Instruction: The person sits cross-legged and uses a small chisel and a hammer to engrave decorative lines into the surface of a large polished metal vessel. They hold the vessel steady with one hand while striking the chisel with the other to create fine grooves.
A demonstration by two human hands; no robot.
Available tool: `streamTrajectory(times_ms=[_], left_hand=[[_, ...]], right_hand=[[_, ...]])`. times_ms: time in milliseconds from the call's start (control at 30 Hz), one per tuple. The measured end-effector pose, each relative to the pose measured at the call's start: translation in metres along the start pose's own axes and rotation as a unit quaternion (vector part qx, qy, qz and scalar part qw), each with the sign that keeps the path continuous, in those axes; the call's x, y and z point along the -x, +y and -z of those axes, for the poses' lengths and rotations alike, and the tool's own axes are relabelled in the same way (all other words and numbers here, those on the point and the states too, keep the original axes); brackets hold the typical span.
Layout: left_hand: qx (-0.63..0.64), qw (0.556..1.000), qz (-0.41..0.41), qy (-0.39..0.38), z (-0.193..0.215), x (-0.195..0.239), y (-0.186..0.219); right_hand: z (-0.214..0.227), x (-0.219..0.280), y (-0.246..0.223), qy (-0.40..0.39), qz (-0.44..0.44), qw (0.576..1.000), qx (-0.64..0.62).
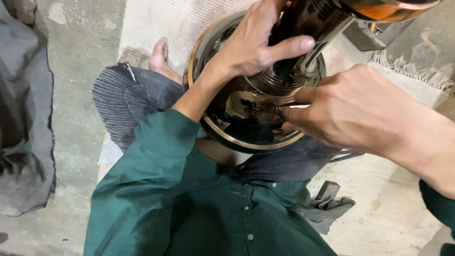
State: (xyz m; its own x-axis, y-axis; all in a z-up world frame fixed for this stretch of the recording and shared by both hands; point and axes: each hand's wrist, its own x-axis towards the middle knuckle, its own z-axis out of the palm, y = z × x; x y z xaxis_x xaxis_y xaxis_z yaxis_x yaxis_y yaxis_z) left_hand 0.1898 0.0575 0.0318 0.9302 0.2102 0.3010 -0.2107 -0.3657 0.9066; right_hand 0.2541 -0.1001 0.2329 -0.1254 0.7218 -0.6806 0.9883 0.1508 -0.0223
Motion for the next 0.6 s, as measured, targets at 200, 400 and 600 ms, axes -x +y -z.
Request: streamTrajectory(times_ms=[200, 400, 600], left_hand=[[0.016, 0.999, -0.028, 0.010, 0.005, 0.011, 0.002], [0.090, 0.995, -0.042, -0.017, 0.005, -0.007, -0.017], [0.071, 0.985, -0.156, -0.022, -0.029, -0.067, -0.020]], right_hand=[[0.007, -0.007, -0.004, 0.096, 0.027, 0.994, -0.035], [0.001, -0.007, -0.005, 0.117, -0.008, 0.993, 0.007], [-0.012, 0.013, -0.009, 0.090, -0.085, 0.992, 0.004]])
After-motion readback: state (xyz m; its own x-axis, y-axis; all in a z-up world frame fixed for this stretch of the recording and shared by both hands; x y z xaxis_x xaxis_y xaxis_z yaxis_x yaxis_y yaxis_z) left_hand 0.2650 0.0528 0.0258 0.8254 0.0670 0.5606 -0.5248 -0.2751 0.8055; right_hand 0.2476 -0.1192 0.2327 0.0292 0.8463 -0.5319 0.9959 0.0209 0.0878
